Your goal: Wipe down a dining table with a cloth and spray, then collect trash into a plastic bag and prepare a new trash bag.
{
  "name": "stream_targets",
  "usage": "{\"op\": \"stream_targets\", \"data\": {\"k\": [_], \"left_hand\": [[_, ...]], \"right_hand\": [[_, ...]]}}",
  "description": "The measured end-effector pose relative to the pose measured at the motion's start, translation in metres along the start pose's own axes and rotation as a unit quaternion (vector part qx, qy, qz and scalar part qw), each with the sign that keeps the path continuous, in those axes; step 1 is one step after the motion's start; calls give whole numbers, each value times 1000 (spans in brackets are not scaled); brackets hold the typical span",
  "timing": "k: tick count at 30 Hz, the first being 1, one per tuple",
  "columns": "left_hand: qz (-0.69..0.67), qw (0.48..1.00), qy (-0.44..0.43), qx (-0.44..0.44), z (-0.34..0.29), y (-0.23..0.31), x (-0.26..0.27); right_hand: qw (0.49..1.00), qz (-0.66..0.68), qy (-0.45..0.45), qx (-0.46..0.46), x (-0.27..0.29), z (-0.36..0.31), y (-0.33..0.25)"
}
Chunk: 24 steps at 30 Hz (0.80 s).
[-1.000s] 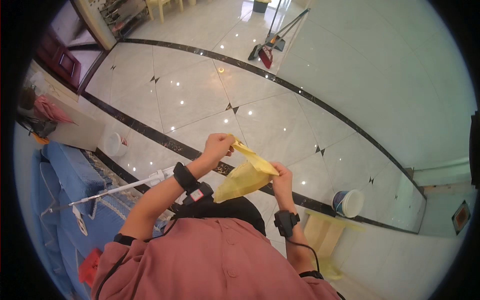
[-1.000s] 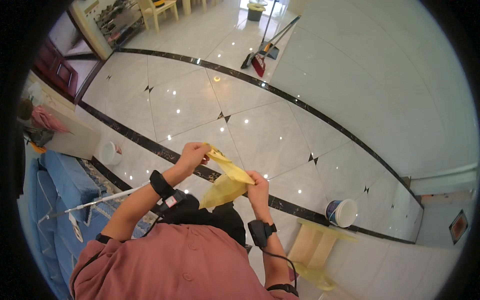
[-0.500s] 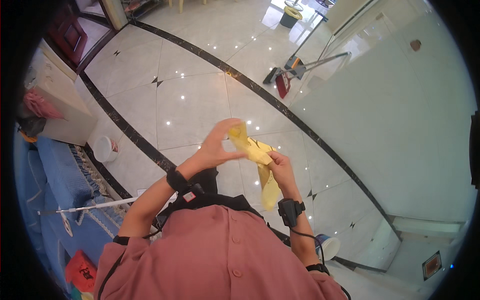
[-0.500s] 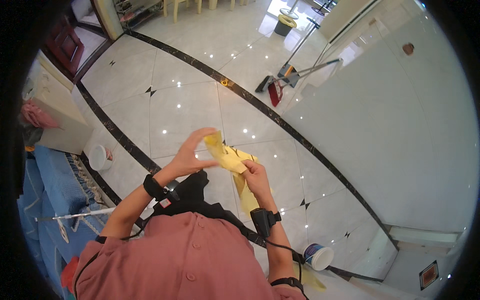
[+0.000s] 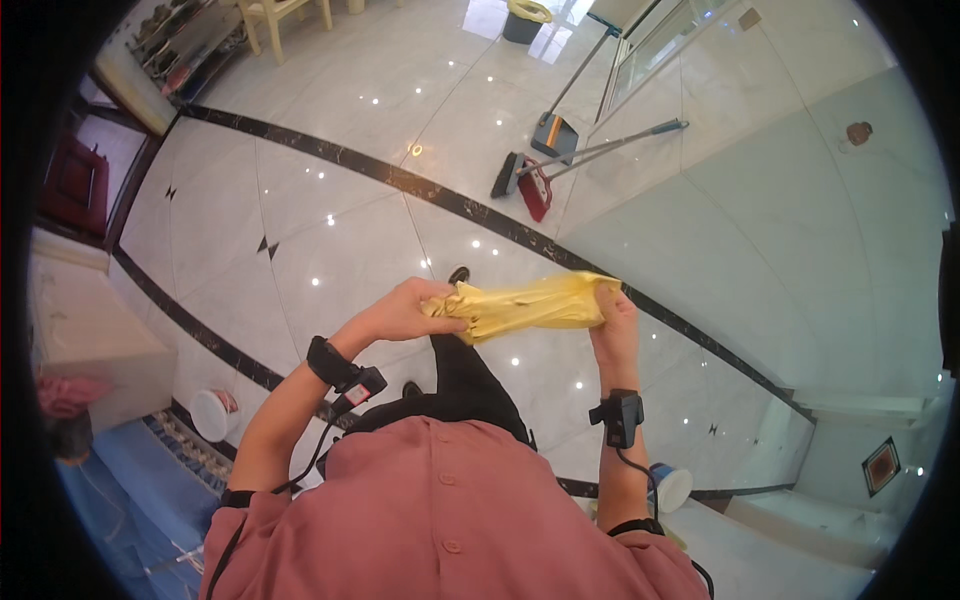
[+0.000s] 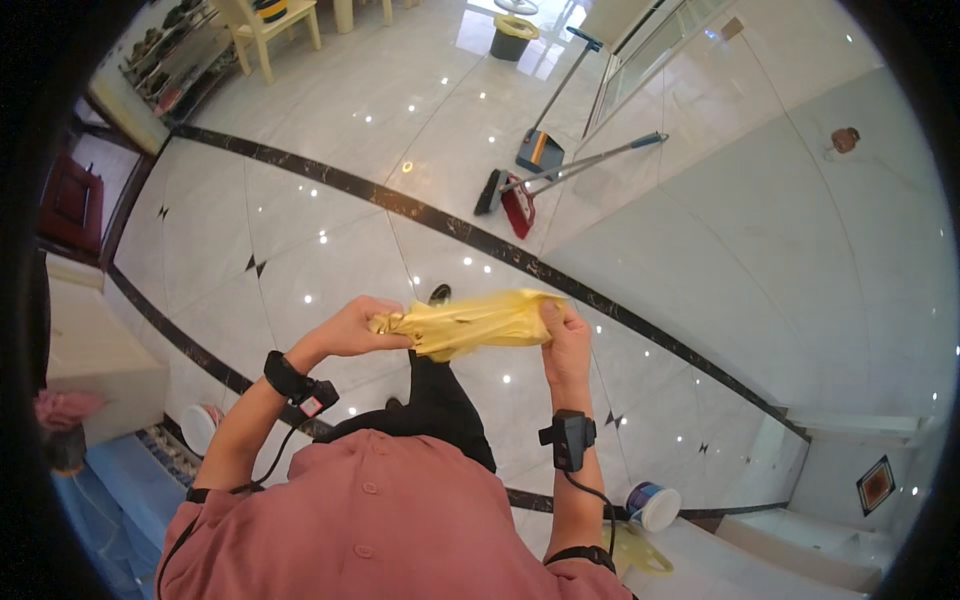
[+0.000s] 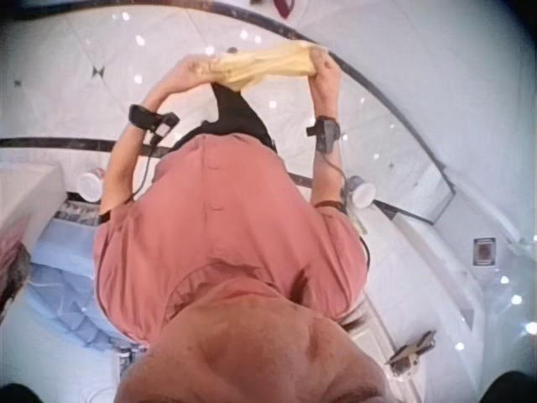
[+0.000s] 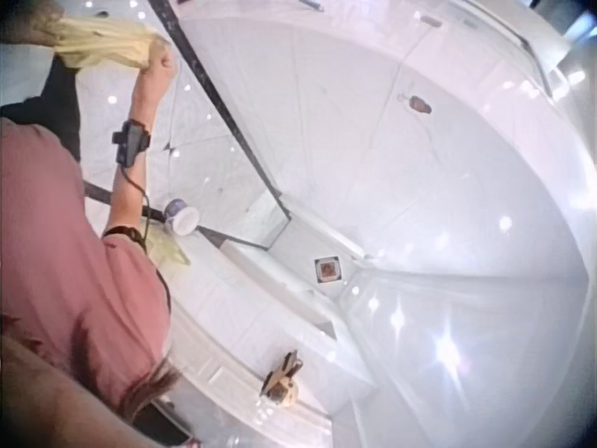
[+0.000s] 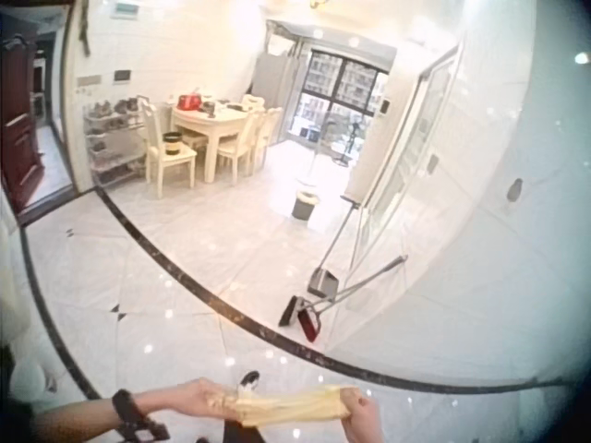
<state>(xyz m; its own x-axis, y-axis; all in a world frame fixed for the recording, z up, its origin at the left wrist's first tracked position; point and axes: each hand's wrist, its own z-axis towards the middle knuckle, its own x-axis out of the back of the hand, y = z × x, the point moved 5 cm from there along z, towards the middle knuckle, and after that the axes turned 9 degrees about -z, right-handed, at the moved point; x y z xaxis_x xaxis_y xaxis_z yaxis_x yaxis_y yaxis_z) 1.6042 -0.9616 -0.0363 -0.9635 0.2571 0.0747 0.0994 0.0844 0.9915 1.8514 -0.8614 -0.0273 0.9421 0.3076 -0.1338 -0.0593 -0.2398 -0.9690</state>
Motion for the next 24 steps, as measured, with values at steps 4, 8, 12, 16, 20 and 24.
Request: {"op": "stream_targets", "data": {"k": [4,8,12,16,20,24], "left_hand": [[-213,976,40,31,82,1,76],[-524,847,88,-28,177,17,135],[-563,805,188,0,237,27,211],[-418,834,359,-24,254,17,332],[-503,798,318,-92,270,-3,454],[-540,821,91,-157,298,-6,511]], "right_hand": [[992,129,-19,0,-7,98,7],[991,14,-123,41,-59,194,-2],[986,-58,-155,1,-113,286,-7],[986,30,-161,30,-150,382,-37],[973,131,-189,-12,-218,466,-62],[965,210,-147,-60,-278,559,-68]]}}
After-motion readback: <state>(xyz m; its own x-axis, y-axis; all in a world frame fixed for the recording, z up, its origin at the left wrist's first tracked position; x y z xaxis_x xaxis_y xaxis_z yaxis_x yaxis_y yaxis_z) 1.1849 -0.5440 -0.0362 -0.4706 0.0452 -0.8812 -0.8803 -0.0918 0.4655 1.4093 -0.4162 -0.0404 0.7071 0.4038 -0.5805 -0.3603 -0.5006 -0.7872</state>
